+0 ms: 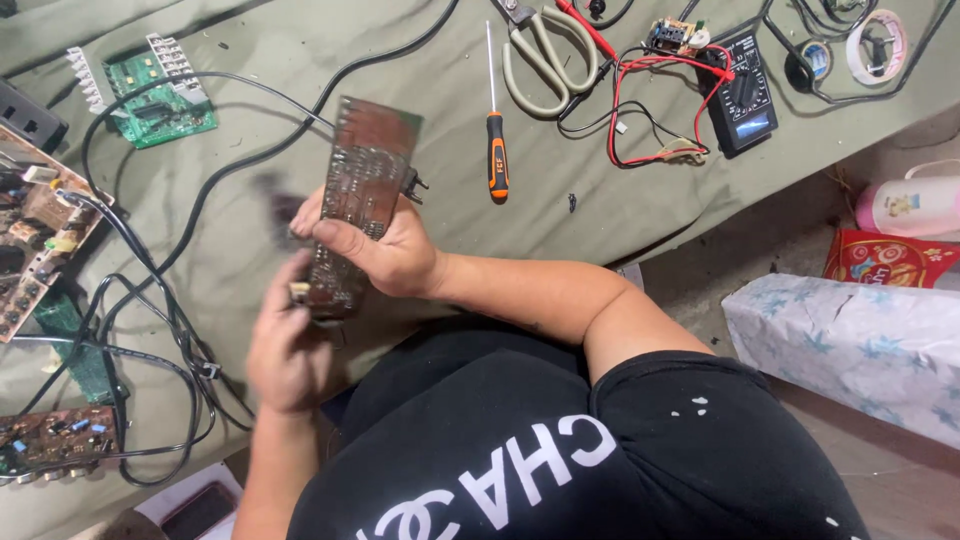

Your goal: The person cleans various electronic components on a workbench using a steel wool pad and a screwdriver. They wipe down circuit boards and a metal heatsink, occasionally using the screwdriver to scrape or adjust parts of the components.

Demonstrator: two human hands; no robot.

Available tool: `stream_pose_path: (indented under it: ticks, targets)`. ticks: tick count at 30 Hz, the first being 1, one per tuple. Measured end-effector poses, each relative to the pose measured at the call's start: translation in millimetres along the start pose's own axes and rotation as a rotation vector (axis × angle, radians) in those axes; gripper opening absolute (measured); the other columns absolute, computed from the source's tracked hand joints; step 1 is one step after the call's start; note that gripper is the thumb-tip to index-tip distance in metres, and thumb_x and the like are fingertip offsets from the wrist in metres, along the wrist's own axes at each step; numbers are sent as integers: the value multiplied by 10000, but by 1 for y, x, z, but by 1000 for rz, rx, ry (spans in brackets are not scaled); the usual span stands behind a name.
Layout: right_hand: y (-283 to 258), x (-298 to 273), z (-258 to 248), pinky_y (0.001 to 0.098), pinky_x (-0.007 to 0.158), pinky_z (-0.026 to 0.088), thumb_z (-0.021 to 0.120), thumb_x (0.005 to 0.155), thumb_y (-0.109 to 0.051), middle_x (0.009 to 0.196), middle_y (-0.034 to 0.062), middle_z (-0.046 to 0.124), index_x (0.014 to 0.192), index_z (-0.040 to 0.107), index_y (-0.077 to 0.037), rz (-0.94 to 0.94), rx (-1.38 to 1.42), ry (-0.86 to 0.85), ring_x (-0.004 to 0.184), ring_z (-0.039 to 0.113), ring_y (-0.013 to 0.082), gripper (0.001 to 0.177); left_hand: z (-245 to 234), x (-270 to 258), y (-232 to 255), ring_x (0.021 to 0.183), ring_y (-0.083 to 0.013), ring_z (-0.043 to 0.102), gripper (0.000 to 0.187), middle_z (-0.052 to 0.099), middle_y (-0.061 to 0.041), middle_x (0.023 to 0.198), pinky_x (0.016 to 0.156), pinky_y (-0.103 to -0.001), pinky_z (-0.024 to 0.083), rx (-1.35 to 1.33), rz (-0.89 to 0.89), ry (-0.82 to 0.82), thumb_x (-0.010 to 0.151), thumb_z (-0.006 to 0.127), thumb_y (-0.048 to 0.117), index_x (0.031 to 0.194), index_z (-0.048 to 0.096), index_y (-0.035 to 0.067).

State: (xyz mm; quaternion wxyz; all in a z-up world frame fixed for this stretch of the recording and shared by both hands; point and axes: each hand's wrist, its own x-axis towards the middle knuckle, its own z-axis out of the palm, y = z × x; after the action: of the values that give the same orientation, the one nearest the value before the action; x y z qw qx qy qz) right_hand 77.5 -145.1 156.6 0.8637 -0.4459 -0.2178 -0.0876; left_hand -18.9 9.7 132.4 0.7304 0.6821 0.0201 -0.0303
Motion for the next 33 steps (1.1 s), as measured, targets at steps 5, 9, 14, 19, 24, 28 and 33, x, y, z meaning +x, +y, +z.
stream_pose_path:
  ticks: [5,9,14,19,24,28,33]
  targets:
    - [2,4,-8,346,771,595,631,1044,-155,927,174,708,984,703,20,21,114,42,810,708,192,198,2,-11,-26,894,-254,745,567,697,-242,1112,735,-364,641,-382,-66,32,948,614,97,1485,485,-34]
    - [-3,3,-3,318,828,571,667,1017,-154,918,149,707,937,733,6,9,-4,115,879,703,185,191,-29,-21,-66,731,-155,694,460,707,-208,1103,520,-251,621,-148,-45,151,909,735,114,1331,618,-28]
    - [-2,6,-5,328,860,574,662,1023,-159,938,166,710,939,734,22,-5,-32,104,911,714,206,212,-9,-11,-33,902,-242,715,455,697,-198,1237,659,-320,625,-579,-92,242,962,565,225,1352,604,-8]
    - [-7,8,-3,322,860,567,661,1030,-184,917,175,715,920,739,24,13,-59,115,888,712,214,248,3,-7,-8,1131,-341,692,580,679,-207,1326,972,-442,589,-835,-93,196,861,457,86,1414,589,-29]
    - [-1,4,-3,301,822,570,676,1023,-233,880,140,729,909,751,6,179,-21,216,847,694,138,275,7,-22,-37,1210,-339,668,613,625,-241,1390,1008,-469,587,-615,15,130,881,588,-72,1483,494,3]
    - [-7,5,0,275,758,574,670,1010,-277,786,121,718,885,750,12,295,-2,289,753,682,116,325,-3,-21,-58,1178,-298,686,588,651,-241,1336,952,-413,617,-505,47,106,923,625,-17,1492,477,-3]
    - [4,3,-1,309,720,609,703,1008,-274,764,171,722,875,757,20,359,98,319,721,731,179,327,-10,-15,-45,792,-86,586,330,708,-148,956,707,-230,512,-110,121,211,905,749,132,1154,692,-76]
